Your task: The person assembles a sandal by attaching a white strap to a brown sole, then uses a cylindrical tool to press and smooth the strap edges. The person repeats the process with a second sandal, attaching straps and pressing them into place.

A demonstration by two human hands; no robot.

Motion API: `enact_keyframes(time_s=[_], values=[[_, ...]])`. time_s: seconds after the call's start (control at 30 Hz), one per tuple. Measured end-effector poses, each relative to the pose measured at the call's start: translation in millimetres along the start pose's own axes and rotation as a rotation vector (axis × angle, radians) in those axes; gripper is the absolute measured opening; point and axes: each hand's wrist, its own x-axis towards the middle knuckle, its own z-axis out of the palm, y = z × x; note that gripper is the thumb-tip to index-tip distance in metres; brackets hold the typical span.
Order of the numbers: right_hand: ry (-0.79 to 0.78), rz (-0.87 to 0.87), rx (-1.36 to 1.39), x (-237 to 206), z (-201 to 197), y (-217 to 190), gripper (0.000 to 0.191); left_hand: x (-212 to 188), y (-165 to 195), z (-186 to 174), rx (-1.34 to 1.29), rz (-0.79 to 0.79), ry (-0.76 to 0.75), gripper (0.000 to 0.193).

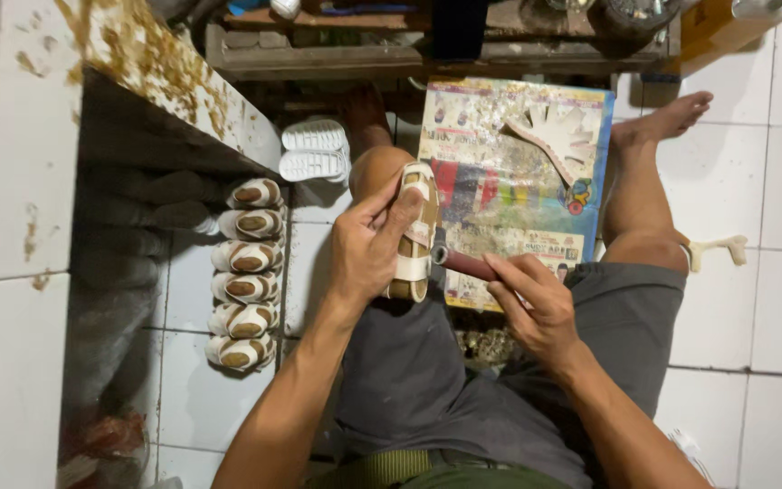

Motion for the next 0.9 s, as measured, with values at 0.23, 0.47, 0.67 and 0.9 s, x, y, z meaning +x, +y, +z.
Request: enact_keyframes(time_s=[0.23, 0.47, 0.67, 0.9], values=[[0.006, -0.132, -0.064, 2, 25, -2, 0.044, 4, 2, 6, -0.003, -0.045, 0.023, 0.068], [0.016, 0.072, -0.069, -19, 7, -10, 0.042, -4, 4, 6, 0.026, -0.041, 0.008, 0.069], [0.034, -0.102, -0.108, -13, 26, -4, 0.044, 0, -3, 8, -0.085, 0.059, 0.045, 0.067], [0.063, 0.065, 0.018, -23, 15, -11, 0.042, 0, -13, 3, 0.008, 0.027, 0.039, 0.062]])
